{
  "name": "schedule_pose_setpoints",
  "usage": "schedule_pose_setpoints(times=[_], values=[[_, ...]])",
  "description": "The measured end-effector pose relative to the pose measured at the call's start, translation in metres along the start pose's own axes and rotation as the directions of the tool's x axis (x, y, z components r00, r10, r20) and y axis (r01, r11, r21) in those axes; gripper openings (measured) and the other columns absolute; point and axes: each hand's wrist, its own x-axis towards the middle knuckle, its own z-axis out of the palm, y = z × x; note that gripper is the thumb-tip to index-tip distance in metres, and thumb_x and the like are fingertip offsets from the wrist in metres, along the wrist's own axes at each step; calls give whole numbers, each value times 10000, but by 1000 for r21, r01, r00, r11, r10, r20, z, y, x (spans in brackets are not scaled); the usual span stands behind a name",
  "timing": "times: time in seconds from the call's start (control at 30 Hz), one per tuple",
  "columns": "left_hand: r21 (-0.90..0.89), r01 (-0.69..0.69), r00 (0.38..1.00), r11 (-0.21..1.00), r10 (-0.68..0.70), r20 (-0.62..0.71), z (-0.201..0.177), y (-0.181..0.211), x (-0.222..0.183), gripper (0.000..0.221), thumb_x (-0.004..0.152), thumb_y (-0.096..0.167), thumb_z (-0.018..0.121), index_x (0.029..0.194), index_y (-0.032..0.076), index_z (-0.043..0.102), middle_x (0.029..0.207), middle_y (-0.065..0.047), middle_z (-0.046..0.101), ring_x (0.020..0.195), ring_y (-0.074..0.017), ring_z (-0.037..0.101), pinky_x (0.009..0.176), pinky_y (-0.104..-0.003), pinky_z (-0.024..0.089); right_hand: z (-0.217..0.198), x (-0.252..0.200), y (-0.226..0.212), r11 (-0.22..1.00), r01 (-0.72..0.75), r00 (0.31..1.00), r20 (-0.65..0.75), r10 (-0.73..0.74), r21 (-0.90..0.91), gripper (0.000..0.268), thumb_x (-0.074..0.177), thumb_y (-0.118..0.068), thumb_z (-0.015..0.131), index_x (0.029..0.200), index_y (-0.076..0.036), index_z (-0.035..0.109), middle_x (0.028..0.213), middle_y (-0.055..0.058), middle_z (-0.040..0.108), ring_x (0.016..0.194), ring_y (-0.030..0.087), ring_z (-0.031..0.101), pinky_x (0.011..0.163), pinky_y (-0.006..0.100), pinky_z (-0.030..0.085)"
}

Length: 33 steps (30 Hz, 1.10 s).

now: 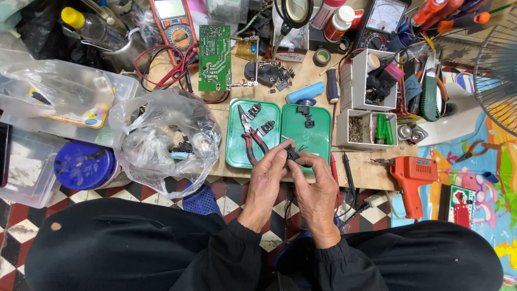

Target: Inspecting and manipulating a small electronic component at a repair station to check for defects or assembly issues.

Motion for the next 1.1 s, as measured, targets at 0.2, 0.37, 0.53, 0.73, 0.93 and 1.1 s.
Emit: schedule_pose_setpoints(times=[0.2, 0.37, 0.53, 0.73, 0.93, 1.1], values=[[154, -11, 1000, 988, 7, 27, -9, -28, 9, 426, 1142, 326, 581, 1536, 256, 727, 1431, -128, 781, 1330, -187, 662, 1104, -431, 596, 4, -3, 5, 998, 46, 999, 6, -46, -50, 133, 1003, -118, 867, 1008, -102, 735, 995, 82, 792, 993, 314, 786, 899, 447, 614], [59, 124, 992, 991, -124, 0, -2, -16, 3, 451, 1107, 260, 601, 1531, 170, 726, 1415, -141, 782, 1292, -200, 657, 1167, -466, 544, 4, -3, 7, 998, 49, 999, 24, -48, -45, 120, 1011, -125, 843, 1019, -99, 725, 1007, 78, 769, 1010, 313, 769, 902, 455, 602], [20, 177, 983, 984, -176, -46, 3, -24, 6, 463, 1083, 256, 642, 1521, 124, 714, 1384, -138, 786, 1251, -212, 677, 1164, -489, 535, -2, 0, 7, 999, 43, 998, 38, -43, -14, 108, 1004, -102, 824, 1053, -99, 727, 1013, 96, 758, 1016, 340, 756, 902, 466, 589], [-176, 220, 961, 960, -244, -131, 22, -15, 18, 438, 1062, 161, 585, 1432, -58, 672, 1367, -171, 771, 1150, -214, 694, 1018, -316, 549, -16, 14, 21, 994, -109, 985, 134, 105, 26, 164, 933, -98, 763, 1075, -16, 774, 1226, 94, 781, 1090, 236, 729, 949, 346, 589], [-102, 188, 951, 977, -207, -232, 40, -16, 38, 438, 1078, 202, 560, 1415, -58, 665, 1306, -203, 755, 1163, -280, 740, 1056, -380, 614, -24, 57, 64, 923, -384, 920, -101, 379, -29, 134, 1029, -96, 720, 1100, 2, 777, 1011, 76, 705, 847, 186, 640, 781, 305, 553], [-115, 181, 940, 977, -206, -273, 40, -22, 50, 470, 1061, 188, 578, 1449, -64, 658, 1269, -175, 737, 1046, -235, 729, 952, -356, 622, -10, 68, 88, 950, -254, 966, 4, 259, -180, 212, 949, -117, 792, 1140, -32, 829, 1136, 95, 696, 1015, 240, 637, 882, 349, 530]])
